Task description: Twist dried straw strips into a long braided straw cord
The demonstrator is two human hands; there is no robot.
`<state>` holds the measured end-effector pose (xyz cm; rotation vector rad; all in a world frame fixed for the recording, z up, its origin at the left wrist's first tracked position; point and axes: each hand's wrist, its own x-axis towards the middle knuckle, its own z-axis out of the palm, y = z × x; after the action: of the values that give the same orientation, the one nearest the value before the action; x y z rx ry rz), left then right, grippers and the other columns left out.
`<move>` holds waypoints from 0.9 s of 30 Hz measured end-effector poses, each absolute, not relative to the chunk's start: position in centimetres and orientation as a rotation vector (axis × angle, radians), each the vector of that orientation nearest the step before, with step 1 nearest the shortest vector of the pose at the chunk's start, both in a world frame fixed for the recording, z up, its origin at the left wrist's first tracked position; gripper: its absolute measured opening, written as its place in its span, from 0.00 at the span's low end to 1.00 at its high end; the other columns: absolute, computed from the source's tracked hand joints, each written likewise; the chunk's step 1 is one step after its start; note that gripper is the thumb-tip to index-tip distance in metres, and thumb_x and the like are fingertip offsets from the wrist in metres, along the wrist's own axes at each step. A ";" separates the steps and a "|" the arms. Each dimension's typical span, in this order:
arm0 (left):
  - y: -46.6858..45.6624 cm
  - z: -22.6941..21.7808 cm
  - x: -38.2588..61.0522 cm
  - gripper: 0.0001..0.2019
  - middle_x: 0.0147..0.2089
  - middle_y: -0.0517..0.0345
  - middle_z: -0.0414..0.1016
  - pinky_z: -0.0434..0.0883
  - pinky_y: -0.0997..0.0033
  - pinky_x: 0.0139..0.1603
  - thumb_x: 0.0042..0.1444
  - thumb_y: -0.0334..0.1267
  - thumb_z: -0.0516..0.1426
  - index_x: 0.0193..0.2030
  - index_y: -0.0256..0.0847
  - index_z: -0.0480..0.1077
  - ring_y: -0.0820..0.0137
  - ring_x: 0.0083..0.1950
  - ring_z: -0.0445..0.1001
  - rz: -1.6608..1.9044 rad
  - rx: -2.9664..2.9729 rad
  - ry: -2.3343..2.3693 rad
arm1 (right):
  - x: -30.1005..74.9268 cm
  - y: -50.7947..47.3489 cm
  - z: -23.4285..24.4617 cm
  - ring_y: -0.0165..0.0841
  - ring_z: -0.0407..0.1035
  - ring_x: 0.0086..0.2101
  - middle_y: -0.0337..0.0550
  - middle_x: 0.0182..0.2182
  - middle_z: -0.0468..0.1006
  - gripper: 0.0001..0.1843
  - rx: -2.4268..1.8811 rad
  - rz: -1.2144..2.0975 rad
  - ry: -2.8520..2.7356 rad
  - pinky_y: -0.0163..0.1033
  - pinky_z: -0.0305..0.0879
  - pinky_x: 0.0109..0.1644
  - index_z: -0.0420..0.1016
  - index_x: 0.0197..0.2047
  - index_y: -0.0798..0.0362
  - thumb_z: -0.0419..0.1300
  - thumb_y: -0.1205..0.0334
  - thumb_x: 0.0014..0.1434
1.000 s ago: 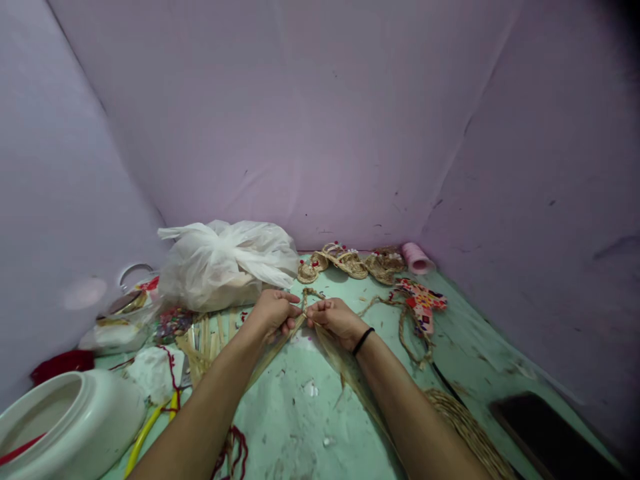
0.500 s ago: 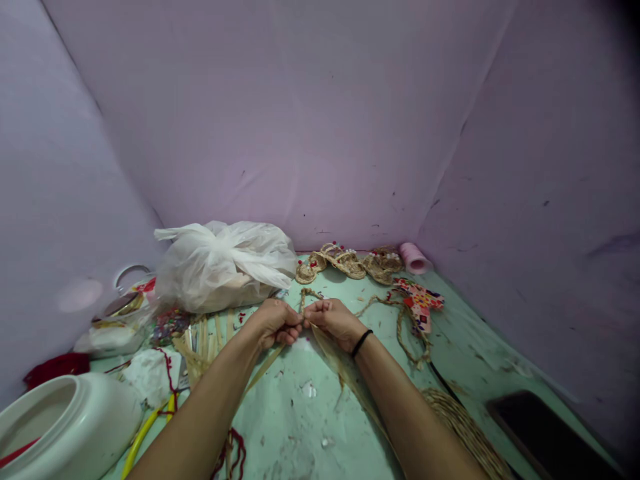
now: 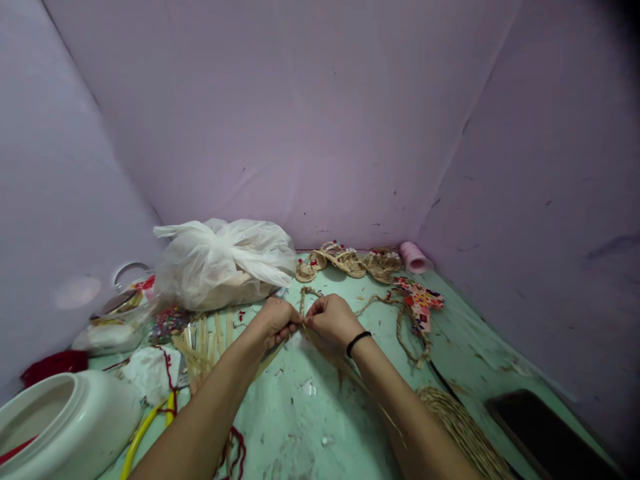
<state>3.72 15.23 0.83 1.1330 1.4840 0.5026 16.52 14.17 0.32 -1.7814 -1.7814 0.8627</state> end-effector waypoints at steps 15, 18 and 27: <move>15.5 0.7 2.9 0.08 0.08 0.66 0.52 0.39 0.80 0.10 0.31 0.33 0.51 0.10 0.37 0.54 0.84 0.08 0.45 0.569 1.098 1.351 | 13.3 11.1 3.3 0.36 0.69 0.29 0.51 0.27 0.77 0.08 -1.918 0.471 -2.006 0.34 0.56 0.28 0.76 0.26 0.56 0.58 0.64 0.41; 15.7 0.8 2.3 0.09 0.08 0.68 0.51 0.38 0.81 0.10 0.32 0.36 0.53 0.12 0.38 0.54 0.84 0.08 0.44 0.517 1.097 1.276 | 14.6 12.0 3.5 0.33 0.68 0.27 0.48 0.23 0.76 0.10 -1.867 0.653 -1.895 0.34 0.54 0.27 0.75 0.22 0.54 0.59 0.56 0.42; 16.0 1.0 2.0 0.09 0.12 0.69 0.54 0.37 0.81 0.10 0.30 0.37 0.55 0.16 0.38 0.55 0.86 0.10 0.44 0.455 1.063 1.163 | 15.0 14.2 0.5 0.26 0.61 0.16 0.37 0.12 0.65 0.09 -1.512 1.600 -1.268 0.30 0.55 0.20 0.65 0.19 0.56 0.49 0.69 0.48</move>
<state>2.00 15.98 0.96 1.0625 1.1633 0.4546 15.03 14.22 0.46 -1.5124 -1.2678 1.6002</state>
